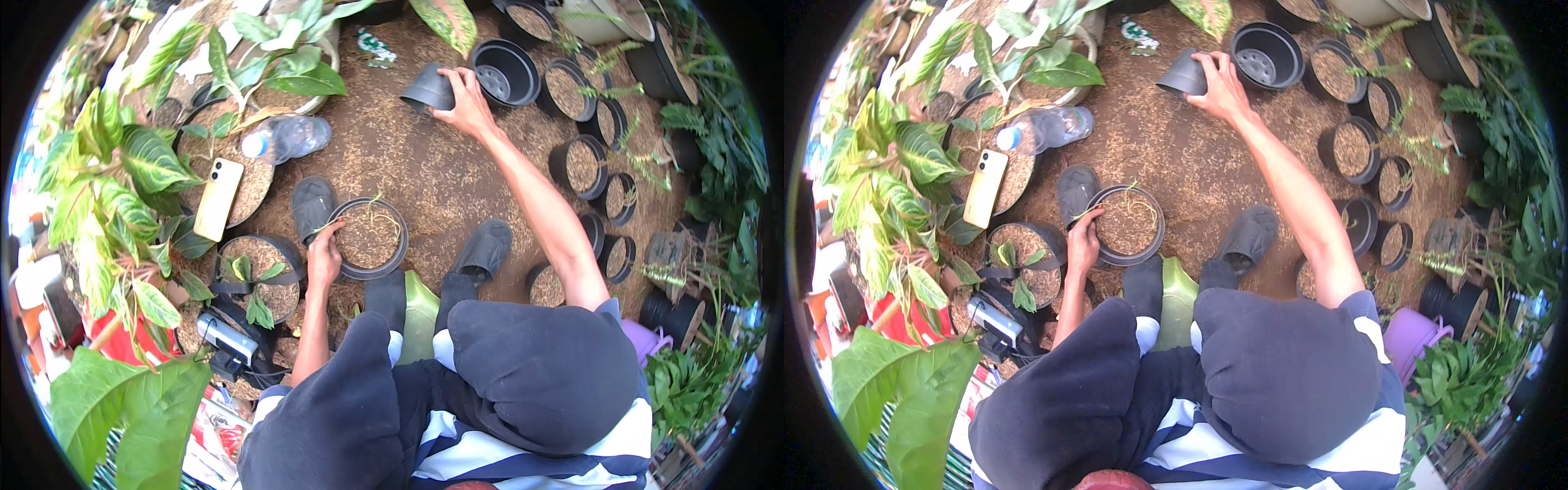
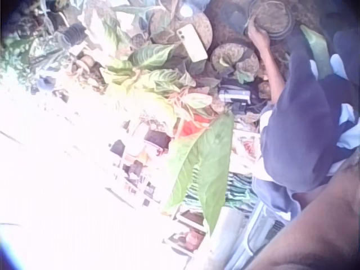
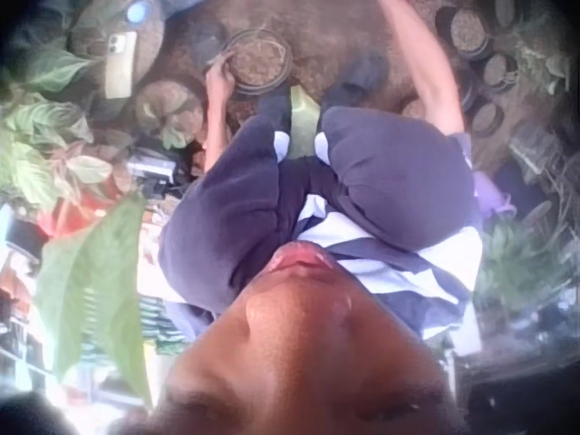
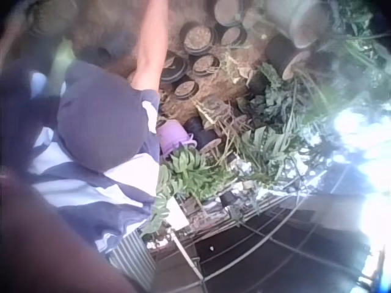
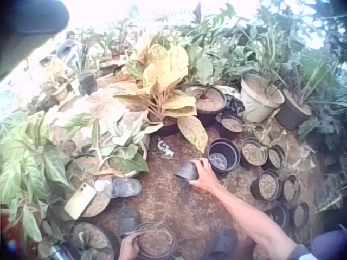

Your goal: The person is transplanting small fern plants into black plastic pots by hand, moving them between pots and handling the soil.

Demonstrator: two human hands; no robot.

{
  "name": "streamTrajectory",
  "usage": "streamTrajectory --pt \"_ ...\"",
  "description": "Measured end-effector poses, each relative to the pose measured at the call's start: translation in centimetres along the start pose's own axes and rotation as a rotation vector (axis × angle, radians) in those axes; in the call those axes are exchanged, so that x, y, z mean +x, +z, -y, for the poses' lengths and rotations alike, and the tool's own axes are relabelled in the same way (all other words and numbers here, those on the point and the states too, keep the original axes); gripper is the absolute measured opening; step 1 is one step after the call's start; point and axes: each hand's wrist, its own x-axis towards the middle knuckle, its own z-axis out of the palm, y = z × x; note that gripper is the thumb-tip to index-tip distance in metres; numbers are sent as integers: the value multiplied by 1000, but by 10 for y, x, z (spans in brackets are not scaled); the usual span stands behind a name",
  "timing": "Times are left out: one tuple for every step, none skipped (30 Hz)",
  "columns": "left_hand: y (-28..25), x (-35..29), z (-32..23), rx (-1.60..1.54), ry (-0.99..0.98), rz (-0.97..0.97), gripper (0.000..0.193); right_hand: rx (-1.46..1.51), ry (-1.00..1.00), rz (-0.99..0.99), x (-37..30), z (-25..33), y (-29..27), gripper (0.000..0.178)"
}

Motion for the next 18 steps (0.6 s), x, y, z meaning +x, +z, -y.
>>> streamTrajectory --pt "5 -4 6 24 19 -43 34 -19 -6 9 10 0 4 87" --pt "9 -5 3 24 -5 -64 35 -42 -11 17 18 -4 6 87" --pt "11 -8 4 26 -49 -72 38 -58 -6 20 24 -5 11 88" --pt "14 -10 6 27 -93 -79 40 -72 13 15 29 -4 17 89" --pt "15 -12 8 19 -75 -95 42 -62 36 -2 30 -2 23 89" --pt "15 -13 10 13 -55 -109 44 -52 61 -19 31 0 30 88" --pt "17 -13 12 8 -34 -122 45 -21 92 -27 31 2 37 85" --pt "18 -14 13 11 -49 -127 46 -32 73 -37 27 4 46 84" --pt "19 -14 15 13 -62 -129 47 -45 57 -49 21 5 54 84" --pt "20 -15 16 16 -72 -130 48 -58 43 -64 15 4 60 84" --pt "21 -16 17 9 -63 -147 49 -53 37 -78 9 9 64 84" --pt "21 -17 18 10 -70 -156 49 7 29 -30 1 13 68 85" --pt "21 -18 18 10 -76 -163 49 65 24 16 -8 17 72 85" --pt "22 -18 16 8 -77 -168 49 120 20 61 -18 19 73 85" --pt "22 -17 11 11 -99 -163 49 97 -22 37 -30 22 75 84" --pt "22 -16 6 15 -119 -156 49 52 -21 -6 -40 24 77 83" --pt "22 -16 4 23 -139 -150 50 102 1 32 -50 29 76 83" --pt "23 -16 2 32 -130 -163 49 148 30 65 -60 31 74 83"
